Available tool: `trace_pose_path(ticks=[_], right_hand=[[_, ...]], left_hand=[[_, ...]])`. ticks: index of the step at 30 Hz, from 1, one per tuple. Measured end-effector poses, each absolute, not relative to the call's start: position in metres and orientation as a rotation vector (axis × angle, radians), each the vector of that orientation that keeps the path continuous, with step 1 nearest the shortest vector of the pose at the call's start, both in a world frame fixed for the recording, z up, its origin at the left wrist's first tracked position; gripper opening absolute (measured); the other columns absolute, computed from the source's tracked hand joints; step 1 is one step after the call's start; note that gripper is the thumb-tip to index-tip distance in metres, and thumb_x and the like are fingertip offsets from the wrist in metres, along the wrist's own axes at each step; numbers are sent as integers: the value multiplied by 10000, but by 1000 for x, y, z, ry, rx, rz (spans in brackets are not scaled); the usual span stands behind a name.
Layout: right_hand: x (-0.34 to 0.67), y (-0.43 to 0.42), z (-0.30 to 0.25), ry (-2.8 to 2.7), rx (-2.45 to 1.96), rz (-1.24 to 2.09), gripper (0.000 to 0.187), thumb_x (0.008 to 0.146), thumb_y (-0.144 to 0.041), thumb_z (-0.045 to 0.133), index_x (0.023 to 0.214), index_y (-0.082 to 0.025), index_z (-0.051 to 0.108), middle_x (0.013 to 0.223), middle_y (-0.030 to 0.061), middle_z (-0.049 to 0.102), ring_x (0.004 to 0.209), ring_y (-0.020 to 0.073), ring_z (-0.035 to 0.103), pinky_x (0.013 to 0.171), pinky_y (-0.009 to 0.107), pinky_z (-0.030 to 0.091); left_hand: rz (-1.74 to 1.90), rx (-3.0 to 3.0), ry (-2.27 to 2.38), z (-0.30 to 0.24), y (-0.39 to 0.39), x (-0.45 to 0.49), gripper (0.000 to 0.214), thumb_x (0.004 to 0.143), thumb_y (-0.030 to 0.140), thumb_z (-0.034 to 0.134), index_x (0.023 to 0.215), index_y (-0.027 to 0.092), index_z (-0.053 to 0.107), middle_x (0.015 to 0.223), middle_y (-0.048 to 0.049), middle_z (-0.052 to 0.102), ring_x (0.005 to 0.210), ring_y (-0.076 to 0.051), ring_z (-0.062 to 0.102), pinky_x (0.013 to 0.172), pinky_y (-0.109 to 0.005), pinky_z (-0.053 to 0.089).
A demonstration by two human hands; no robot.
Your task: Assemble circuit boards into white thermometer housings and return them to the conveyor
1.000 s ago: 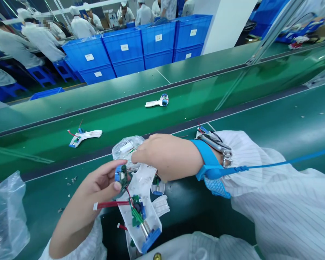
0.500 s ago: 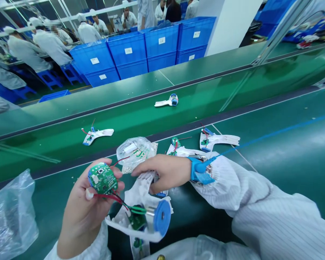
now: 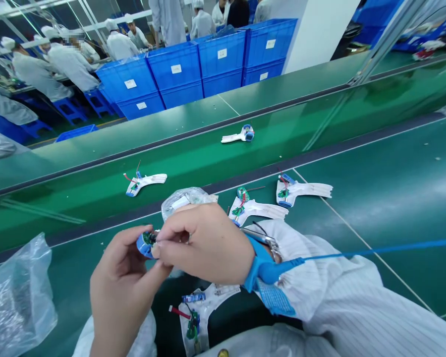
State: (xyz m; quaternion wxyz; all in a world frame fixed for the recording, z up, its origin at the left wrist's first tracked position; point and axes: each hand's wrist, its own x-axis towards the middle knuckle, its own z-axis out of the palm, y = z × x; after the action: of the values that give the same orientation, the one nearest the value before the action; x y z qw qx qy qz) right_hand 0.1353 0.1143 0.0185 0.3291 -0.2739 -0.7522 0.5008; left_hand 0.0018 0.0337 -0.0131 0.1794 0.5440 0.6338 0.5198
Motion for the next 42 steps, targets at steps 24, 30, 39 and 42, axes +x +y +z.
trace_pose_path(ticks=[24, 30, 39, 42], right_hand=[[130, 109, -10, -1873, -576, 868, 146, 747, -55, 606, 693, -185, 644, 689, -14, 700, 763, 136, 615, 771, 311, 453], [130, 110, -14, -1864, -603, 873, 105, 722, -101, 657, 693, -201, 650, 704, -19, 708, 751, 154, 618, 822, 364, 435], [133, 114, -16, -1726, -558, 1164, 104, 776, -125, 615, 692, -187, 620, 712, -1, 670, 799, 144, 600, 806, 311, 460], [137, 113, -13, -1726, -672, 1053, 126, 820, -132, 545, 717, -191, 586, 777, 12, 663, 903, 164, 585, 816, 326, 448]], left_hand=[[1713, 852, 1314, -19, 45, 6, 276, 690, 264, 766, 931, 238, 633, 723, 21, 646, 603, -76, 583, 540, -139, 495], [1687, 839, 1342, -23, 46, 5, 282, 701, 279, 754, 944, 242, 617, 721, 26, 635, 566, -76, 563, 503, -151, 482], [1617, 1184, 1992, -6, 37, 8, 293, 682, 289, 737, 950, 238, 629, 916, -2, 665, 838, -147, 616, 739, -231, 468], [1536, 1215, 2009, -4, 36, 5, 286, 703, 301, 709, 968, 248, 614, 943, -5, 670, 864, -162, 619, 731, -241, 468]])
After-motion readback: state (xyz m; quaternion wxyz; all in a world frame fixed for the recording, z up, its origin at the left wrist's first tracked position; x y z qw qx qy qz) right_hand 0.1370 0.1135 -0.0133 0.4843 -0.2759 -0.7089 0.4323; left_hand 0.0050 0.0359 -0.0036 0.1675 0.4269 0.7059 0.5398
